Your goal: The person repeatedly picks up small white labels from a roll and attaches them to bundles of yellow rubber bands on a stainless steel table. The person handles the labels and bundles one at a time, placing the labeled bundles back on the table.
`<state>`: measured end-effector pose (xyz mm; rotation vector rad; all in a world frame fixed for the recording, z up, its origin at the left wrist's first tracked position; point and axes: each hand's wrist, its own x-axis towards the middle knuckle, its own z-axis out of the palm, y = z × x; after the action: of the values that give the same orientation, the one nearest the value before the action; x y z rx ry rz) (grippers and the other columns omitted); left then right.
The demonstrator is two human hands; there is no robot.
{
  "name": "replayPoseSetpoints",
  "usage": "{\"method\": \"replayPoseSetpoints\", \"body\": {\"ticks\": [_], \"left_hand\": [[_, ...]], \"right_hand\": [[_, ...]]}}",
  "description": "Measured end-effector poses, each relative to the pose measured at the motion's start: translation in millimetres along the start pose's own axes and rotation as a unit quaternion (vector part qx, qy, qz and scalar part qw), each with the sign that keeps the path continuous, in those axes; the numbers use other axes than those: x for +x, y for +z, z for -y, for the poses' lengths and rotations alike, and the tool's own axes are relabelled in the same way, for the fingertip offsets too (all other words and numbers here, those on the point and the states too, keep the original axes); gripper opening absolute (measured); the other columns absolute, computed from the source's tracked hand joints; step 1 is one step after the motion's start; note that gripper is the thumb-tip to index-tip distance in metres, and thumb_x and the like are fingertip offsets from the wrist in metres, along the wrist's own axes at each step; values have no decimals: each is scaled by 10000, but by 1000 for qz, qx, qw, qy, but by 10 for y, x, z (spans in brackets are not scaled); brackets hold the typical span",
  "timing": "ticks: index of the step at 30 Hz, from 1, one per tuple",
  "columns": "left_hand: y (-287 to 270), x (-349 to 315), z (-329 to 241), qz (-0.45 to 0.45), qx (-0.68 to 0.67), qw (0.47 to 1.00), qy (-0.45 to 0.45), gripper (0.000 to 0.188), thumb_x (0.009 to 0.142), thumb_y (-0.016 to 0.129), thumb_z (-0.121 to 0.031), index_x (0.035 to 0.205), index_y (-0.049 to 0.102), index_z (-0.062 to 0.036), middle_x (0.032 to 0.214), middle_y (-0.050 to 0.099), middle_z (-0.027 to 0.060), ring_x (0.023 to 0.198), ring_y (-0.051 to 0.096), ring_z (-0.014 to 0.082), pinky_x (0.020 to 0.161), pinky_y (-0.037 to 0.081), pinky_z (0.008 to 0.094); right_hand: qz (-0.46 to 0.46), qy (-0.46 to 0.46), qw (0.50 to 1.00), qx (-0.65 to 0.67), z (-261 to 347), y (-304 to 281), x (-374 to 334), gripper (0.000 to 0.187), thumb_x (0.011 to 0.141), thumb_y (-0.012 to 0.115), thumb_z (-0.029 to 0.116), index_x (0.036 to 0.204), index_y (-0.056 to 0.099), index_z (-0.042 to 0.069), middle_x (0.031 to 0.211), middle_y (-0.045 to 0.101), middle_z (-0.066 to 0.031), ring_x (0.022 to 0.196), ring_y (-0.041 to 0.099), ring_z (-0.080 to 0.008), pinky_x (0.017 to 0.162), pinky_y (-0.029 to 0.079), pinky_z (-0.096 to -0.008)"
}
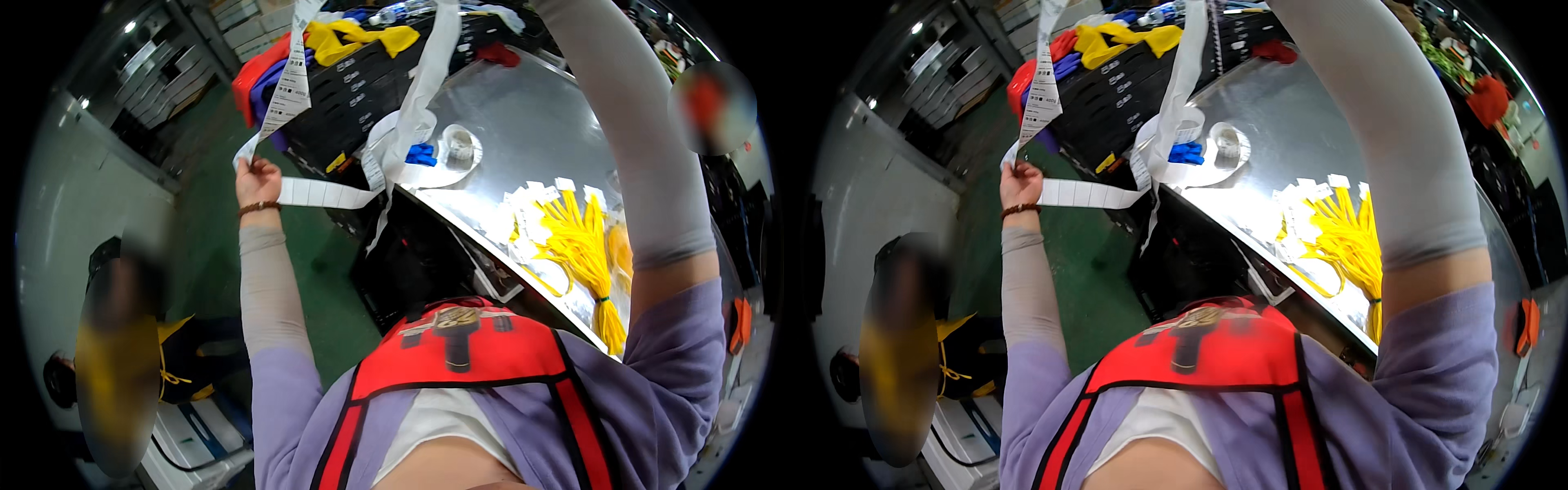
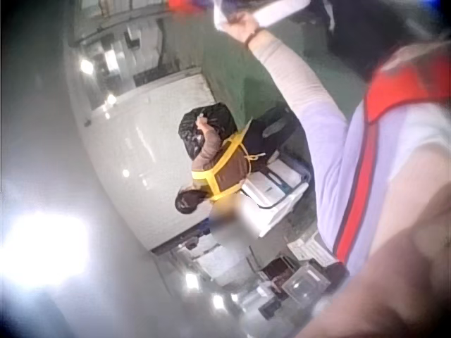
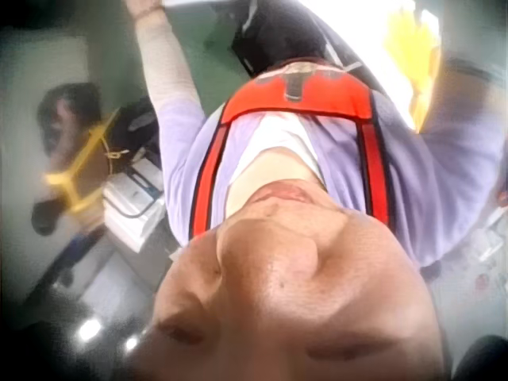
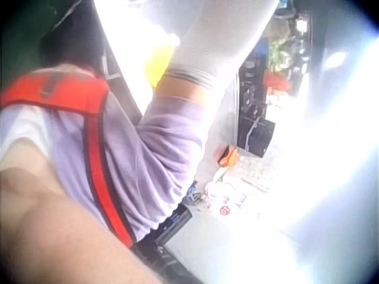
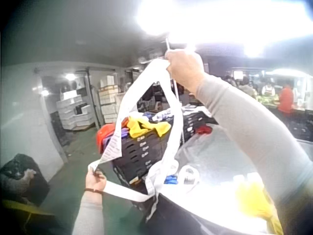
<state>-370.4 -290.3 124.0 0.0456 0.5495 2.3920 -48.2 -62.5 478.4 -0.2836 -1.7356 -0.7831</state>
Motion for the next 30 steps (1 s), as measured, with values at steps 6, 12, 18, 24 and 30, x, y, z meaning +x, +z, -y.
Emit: {"method": "replayPoseSetpoints", "body": {"ticks": [6, 12, 18, 24, 30], "left_hand": [[-349, -302, -839, -68, 40, 993, 90, 355, 991, 392, -363, 857, 560, -80, 709, 557, -6, 623, 520, 116, 536, 378, 253], [59, -770, -743, 109, 180, 978, 1, 280, 965, 468, -253, 1181, 556, -98, 1081, 636, 44, 913, 595, 172, 678, 472, 284], [946, -1251, -633, 362, 256, 894, -60, 379, 970, 412, -195, 1283, 466, 12, 1302, 510, 204, 1218, 495, 306, 1017, 408, 432], [1393, -1210, -678, 436, 165, 882, -63, 433, 1004, 318, -296, 1324, 448, -36, 1321, 516, 113, 1224, 489, 264, 1029, 393, 400], [1879, -1180, -848, 564, 84, 813, -117, 436, 1001, 335, -290, 1343, 439, -41, 1328, 519, 78, 1240, 472, 253, 1057, 344, 436]], "right_hand": [[123, 80, 985, -87, -237, 511, -2, 161, 776, 594, 203, 790, 688, 73, 787, 670, -162, 771, 667, -308, 698, 523, -415], [168, 69, 957, 224, 201, 803, -258, 246, 759, 597, 254, 816, 697, 36, 744, 658, -180, 729, 661, -308, 673, 517, -403], [372, 34, 716, 590, 1487, 463, -842, 381, 871, 609, 319, 1161, 623, 71, 1058, 660, -90, 980, 625, -208, 866, 481, -309], [332, 86, 547, 764, 2407, 548, -1631, 839, 732, 764, 395, 1372, 370, 22, 1276, 514, -180, 1207, 478, -268, 1010, 374, -348], [461, 184, 705, 507, 2576, 1107, -3170, 983, 604, 770, 497, 1409, 333, 140, 1335, 462, -168, 1238, 431, -345, 980, 375, -469]]}}
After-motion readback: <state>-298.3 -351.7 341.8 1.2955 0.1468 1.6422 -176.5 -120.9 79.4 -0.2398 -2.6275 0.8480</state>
